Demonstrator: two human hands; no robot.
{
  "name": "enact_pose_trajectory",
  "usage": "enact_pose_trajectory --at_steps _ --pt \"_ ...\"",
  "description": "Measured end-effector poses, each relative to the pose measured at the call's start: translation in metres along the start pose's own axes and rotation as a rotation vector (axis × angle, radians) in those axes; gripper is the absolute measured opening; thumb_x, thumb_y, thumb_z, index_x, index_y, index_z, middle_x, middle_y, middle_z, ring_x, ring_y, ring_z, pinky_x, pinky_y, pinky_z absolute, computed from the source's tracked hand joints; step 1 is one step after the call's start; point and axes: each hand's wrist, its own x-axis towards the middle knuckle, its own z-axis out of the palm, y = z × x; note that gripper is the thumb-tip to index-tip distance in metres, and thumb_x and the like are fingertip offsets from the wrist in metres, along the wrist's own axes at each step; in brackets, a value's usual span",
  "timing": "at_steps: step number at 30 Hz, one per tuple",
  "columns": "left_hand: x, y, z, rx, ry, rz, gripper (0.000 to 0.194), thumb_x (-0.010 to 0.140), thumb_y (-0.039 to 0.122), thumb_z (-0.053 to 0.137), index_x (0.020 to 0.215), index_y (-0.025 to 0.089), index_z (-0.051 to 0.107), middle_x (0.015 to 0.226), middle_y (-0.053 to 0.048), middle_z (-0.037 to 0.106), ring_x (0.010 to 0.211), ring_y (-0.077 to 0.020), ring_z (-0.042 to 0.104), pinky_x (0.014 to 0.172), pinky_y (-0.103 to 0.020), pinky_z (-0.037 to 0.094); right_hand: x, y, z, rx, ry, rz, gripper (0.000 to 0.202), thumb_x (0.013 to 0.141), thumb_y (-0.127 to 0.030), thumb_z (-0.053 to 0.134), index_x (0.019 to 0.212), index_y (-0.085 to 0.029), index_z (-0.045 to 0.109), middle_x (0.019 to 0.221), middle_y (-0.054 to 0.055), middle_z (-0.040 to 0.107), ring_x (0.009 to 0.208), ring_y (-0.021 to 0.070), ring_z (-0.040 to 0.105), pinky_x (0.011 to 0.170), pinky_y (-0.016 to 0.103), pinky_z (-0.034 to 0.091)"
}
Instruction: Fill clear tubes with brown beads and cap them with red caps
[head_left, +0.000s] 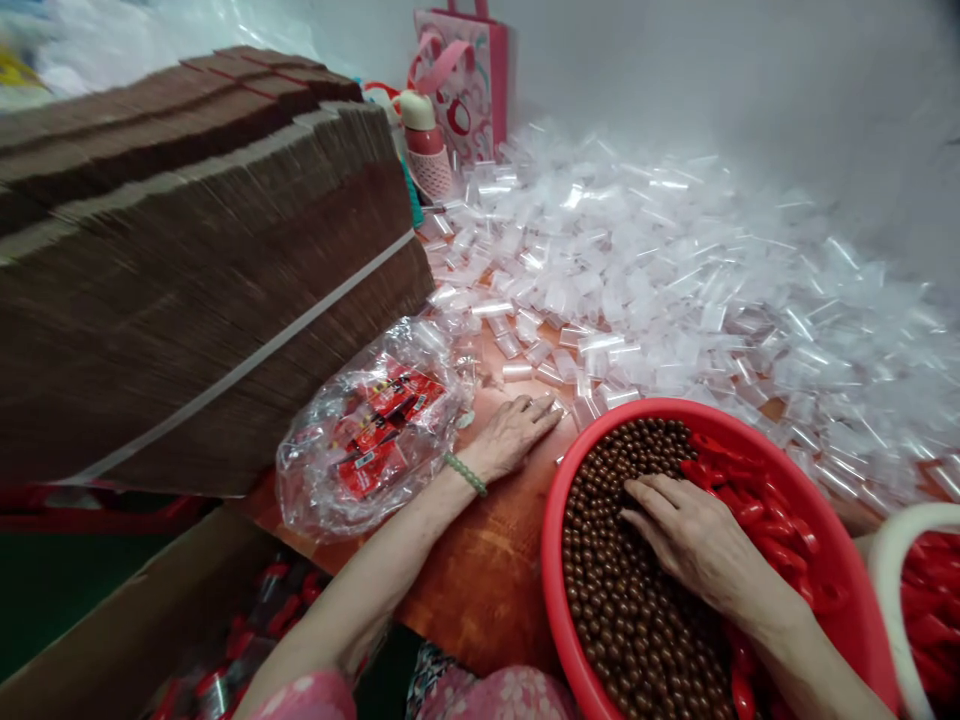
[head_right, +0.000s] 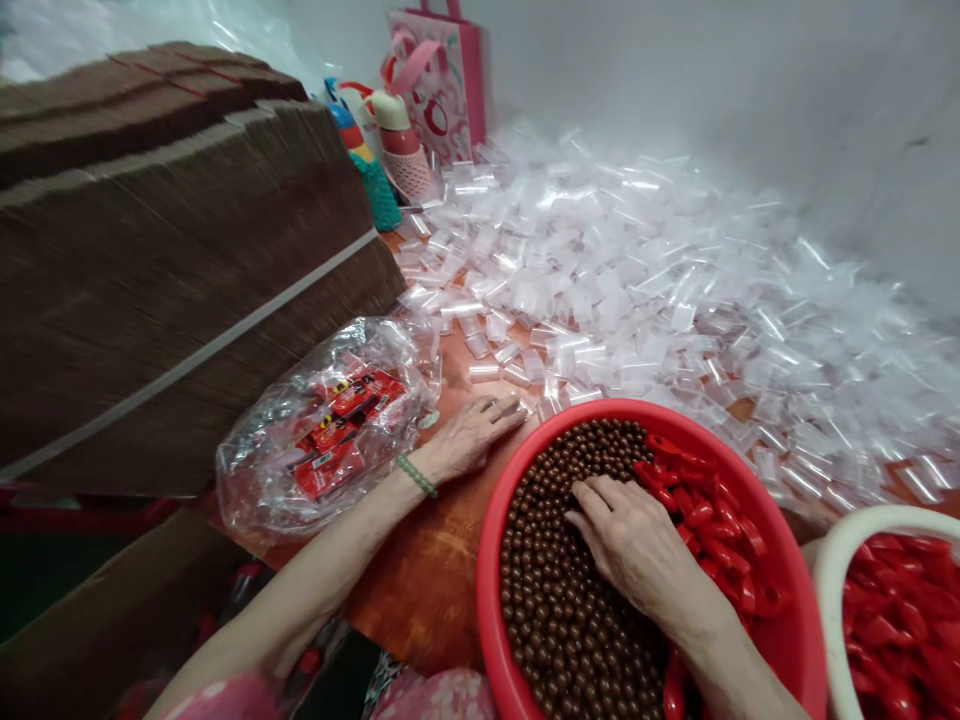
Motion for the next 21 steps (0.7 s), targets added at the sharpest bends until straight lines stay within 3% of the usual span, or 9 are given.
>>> enact_pose_trajectory --at_steps 5,8,16,21 --pt "-0.008 0.007 0.003 -0.091 0.117 -0.092 0.041 0.082 0.000 0.042 0.117 0.015 0.057 0.117 -0.013 0.061 0.109 -0.0225 0.055 0.096 -0.038 0.047 -0.001 0.010 -0.004 0.019 -0.025 0.064 0.022 0.097 -0.026 0.050 0.112 -0.015 0.062 0.104 0.011 0.071 0.088 0.0221 0.070 0.080 0.037 0.059" --pt "-0.017 0.010 0.002 -0.122 0.168 -0.168 0.030 0.086 0.005 0.038 0.108 0.013 0.057 0.102 -0.011 0.062 0.097 -0.0207 0.057 0.087 -0.035 0.049 -0.002 0.011 -0.004 0.056 -0.036 0.071 0.022 0.097 -0.025 0.050 0.113 -0.016 0.061 0.105 0.011 0.070 0.091 0.0220 0.069 0.083 0.038 0.058" --pt "-0.017 0.038 0.009 -0.150 0.157 -0.278 0.020 0.088 0.026 0.052 0.105 0.016 0.055 0.099 -0.010 0.063 0.089 -0.0210 0.059 0.080 -0.031 0.048 -0.008 0.012 -0.002 0.059 -0.003 0.067 0.023 0.097 -0.026 0.050 0.116 -0.017 0.060 0.107 0.010 0.070 0.092 0.0218 0.069 0.084 0.039 0.058" --pt "-0.009 0.050 0.017 -0.143 0.151 -0.416 0.020 0.088 0.033 0.053 0.097 0.015 0.055 0.095 -0.013 0.063 0.090 -0.0277 0.061 0.079 -0.038 0.047 -0.007 0.012 -0.001 0.016 -0.021 0.065 0.022 0.098 -0.025 0.048 0.113 -0.016 0.061 0.103 0.011 0.070 0.087 0.0233 0.069 0.079 0.041 0.059"
